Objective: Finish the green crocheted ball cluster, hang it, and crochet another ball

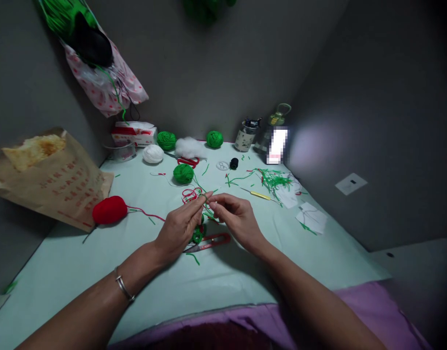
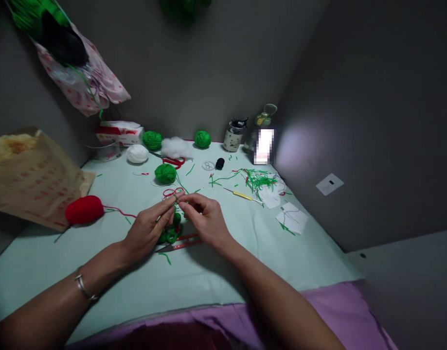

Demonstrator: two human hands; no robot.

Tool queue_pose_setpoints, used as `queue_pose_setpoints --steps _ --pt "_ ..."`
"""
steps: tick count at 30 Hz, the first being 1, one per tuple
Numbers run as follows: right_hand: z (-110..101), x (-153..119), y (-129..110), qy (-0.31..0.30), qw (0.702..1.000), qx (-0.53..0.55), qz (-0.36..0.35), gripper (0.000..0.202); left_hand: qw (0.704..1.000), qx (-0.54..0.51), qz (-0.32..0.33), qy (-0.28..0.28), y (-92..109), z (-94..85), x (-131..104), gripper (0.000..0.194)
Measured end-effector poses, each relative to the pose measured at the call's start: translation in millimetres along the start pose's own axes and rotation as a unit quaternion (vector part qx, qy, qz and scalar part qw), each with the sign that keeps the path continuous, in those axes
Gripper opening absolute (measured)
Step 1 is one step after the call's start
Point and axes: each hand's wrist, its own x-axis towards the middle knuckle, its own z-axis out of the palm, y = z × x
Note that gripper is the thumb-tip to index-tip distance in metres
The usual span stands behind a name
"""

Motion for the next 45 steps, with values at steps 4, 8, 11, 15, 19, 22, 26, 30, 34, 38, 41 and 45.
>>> queue_pose_setpoints --steps 4,8,11,15,19,22,26,30,34,38,41,45 --pt "-0.8 0.2 -0.8 0.002 1.000 -0.013 0.003 0.022 1.000 0.011 0.013 -0.007 -0.1 -0.6 0.2 0.042" --pt "-0.9 0.5 -1.2 0.002 1.000 -0.023 -0.007 0.019 0.999 0.026 0.028 -0.008 0.0 -0.5 0.5 0.041" --pt "-0.7 0.7 -0.6 0.000 1.000 -0.028 -0.013 0.018 0.998 0.034 0.058 -0.002 -3.1 0.3 0.1 0.042" --pt "-0.1 0.6 -1.3 0.008 0.999 -0.036 -0.014 0.019 0.993 0.046 0.105 0.014 -10.3 2.2 -0.3 0.042" --pt "0.2 -0.1 -2.8 0.012 0.999 -0.041 -0.014 0.019 0.992 0.058 0.109 0.019 -12.8 2.7 -0.3 0.042" --pt "-0.1 -0.5 -3.1 0.009 0.999 -0.040 -0.006 0.021 0.992 0.066 0.110 0.015 -12.7 3.0 -0.5 0.042" --pt "-0.8 0.0 -2.6 -0.002 0.999 -0.038 0.003 0.023 0.991 0.077 0.110 0.014 -13.1 4.2 -1.2 0.042" --pt "-2.0 1.7 -1.9 -0.012 0.999 -0.040 0.007 0.023 0.988 0.099 0.121 0.012 -13.3 4.1 -1.5 0.042" --pt "-2.8 4.5 0.1 -0.017 0.999 -0.028 0.021 0.024 0.983 0.118 0.137 0.019 -14.8 4.1 -1.1 0.041" --pt "-2.7 6.5 3.6 -0.027 0.999 -0.011 0.034 0.025 0.980 0.139 0.141 0.019 -17.5 4.6 -1.2 0.040" --pt "-3.0 7.6 6.2 -0.032 0.999 -0.010 0.032 0.024 0.979 0.150 0.134 0.013 -18.7 4.8 -1.6 0.041" --pt "-4.4 9.9 8.0 -0.041 0.998 -0.001 0.040 0.024 0.979 0.167 0.117 0.009 -17.9 5.4 -2.2 0.040"
